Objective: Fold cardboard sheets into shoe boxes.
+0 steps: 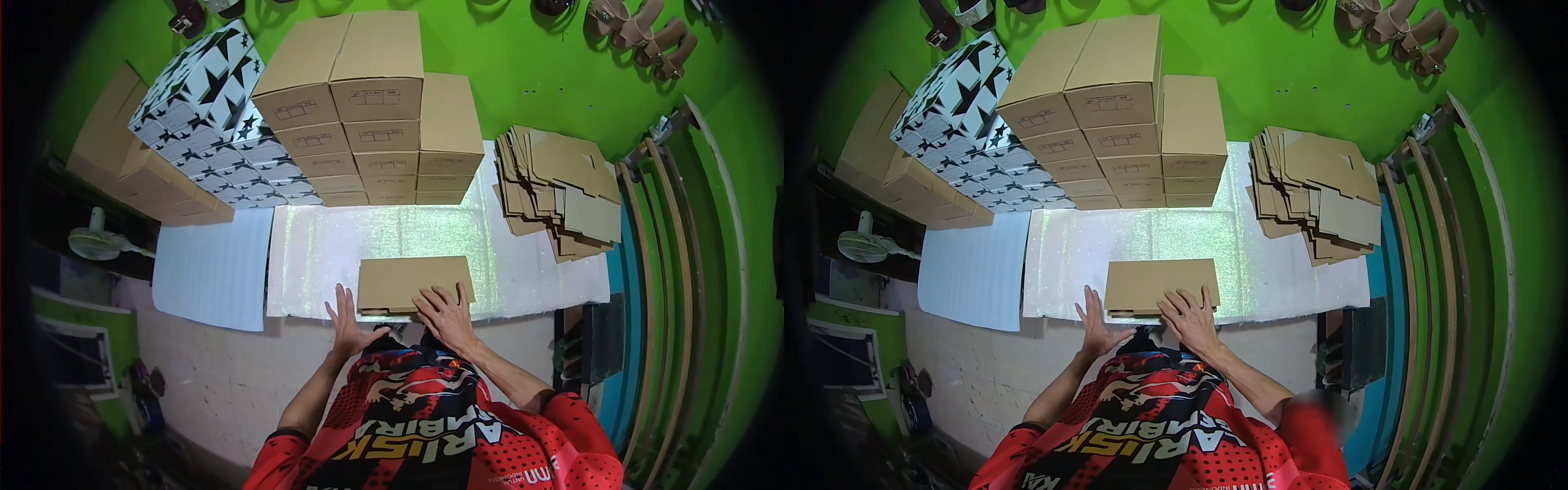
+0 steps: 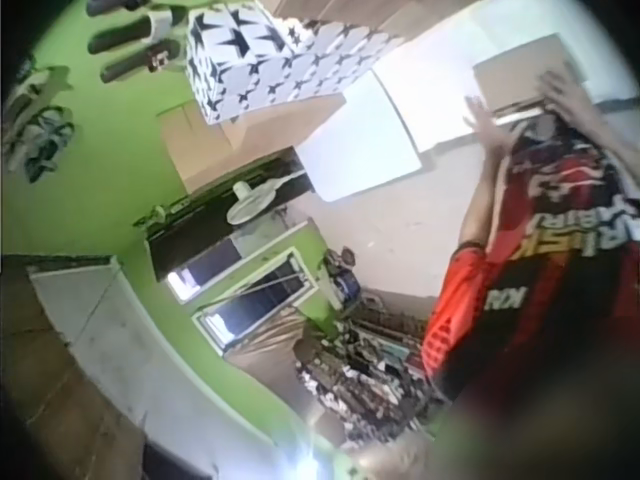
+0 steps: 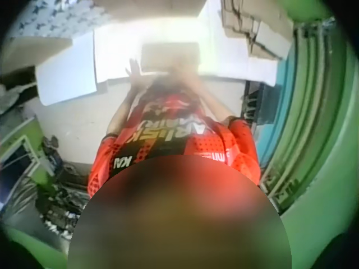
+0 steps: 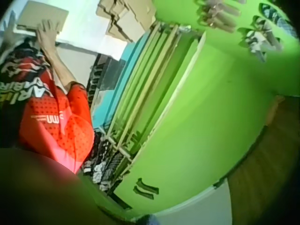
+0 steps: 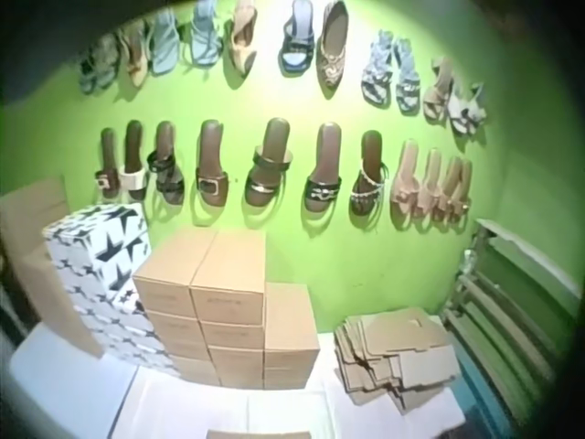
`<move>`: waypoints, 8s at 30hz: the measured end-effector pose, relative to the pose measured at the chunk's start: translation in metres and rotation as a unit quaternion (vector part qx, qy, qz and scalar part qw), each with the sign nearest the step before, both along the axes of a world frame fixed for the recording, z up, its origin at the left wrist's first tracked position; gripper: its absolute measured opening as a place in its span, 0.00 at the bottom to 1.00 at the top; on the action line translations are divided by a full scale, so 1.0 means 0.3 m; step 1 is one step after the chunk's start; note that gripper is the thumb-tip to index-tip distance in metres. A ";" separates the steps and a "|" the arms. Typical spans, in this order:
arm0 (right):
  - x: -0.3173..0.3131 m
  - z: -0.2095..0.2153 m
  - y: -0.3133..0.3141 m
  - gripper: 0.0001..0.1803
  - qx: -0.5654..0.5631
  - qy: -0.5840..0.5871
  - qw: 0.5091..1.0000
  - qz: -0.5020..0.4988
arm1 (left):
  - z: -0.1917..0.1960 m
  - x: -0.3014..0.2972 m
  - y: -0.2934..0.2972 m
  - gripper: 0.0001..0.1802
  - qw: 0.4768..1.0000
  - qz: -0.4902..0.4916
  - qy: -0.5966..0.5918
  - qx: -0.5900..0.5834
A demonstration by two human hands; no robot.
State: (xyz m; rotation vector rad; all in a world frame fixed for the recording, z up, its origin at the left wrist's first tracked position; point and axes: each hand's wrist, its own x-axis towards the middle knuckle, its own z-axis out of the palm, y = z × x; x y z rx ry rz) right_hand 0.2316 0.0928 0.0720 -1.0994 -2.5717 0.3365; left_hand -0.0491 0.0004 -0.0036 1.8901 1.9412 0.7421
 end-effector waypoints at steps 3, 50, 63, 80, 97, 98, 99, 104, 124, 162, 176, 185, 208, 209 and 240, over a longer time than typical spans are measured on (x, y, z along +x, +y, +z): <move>0.035 -0.022 0.017 0.25 -0.003 -0.006 1.000 -0.001 | 0.045 -0.012 0.019 0.75 0.998 -0.050 0.042 -0.003; 0.074 -0.101 0.198 0.46 -0.102 -0.015 0.985 -0.137 | 0.134 0.059 0.380 0.33 0.949 -0.210 0.230 -0.041; 0.102 -0.111 -0.065 0.48 -0.103 -0.077 0.992 -0.001 | 0.106 0.172 0.160 0.48 0.961 -0.253 0.068 -0.086; 0.255 -0.038 -0.033 0.39 0.084 0.133 0.986 -0.051 | 0.242 0.347 0.273 0.58 0.934 -0.336 -0.056 0.108; 0.057 0.574 0.823 0.32 0.089 0.182 0.978 -0.050 | 0.807 0.225 0.920 0.40 0.936 -0.103 0.217 0.256; 0.059 0.578 0.851 0.31 0.075 0.192 0.978 -0.031 | 0.810 0.223 0.927 0.40 0.936 -0.104 0.217 0.258; 0.064 0.581 0.874 0.30 0.062 0.202 0.977 -0.012 | 0.813 0.223 0.935 0.41 0.935 -0.099 0.238 0.244; 0.042 0.599 0.945 0.29 0.047 0.198 0.979 -0.011 | 0.805 0.190 0.990 0.45 0.919 -0.037 0.291 0.265; 0.039 0.589 1.011 0.33 0.034 0.166 0.985 -0.025 | 0.780 0.216 0.994 0.51 0.921 -0.026 0.304 0.244; 0.827 0.115 0.497 0.39 -0.020 0.026 0.915 -0.402 | 0.308 0.818 0.774 0.53 0.907 -0.375 0.178 0.068; 1.231 0.100 0.984 0.41 0.017 0.007 0.923 -0.385 | 0.338 1.169 1.243 0.45 0.936 -0.303 0.158 0.086; 1.458 0.000 1.252 0.48 -0.009 -0.019 0.930 -0.366 | 0.330 1.401 1.577 0.42 0.957 -0.247 0.151 -0.005; 1.708 0.067 1.442 0.33 0.103 -0.043 0.985 -0.128 | 0.285 1.378 1.725 0.35 0.958 -0.239 0.152 0.049; 1.727 0.045 1.450 0.32 0.137 -0.042 0.983 -0.113 | 0.290 1.388 1.729 0.34 0.954 -0.240 0.172 0.047; 1.676 0.009 1.212 0.36 0.044 0.086 0.910 -0.403 | 0.290 1.234 1.641 0.33 0.958 -0.254 0.131 0.009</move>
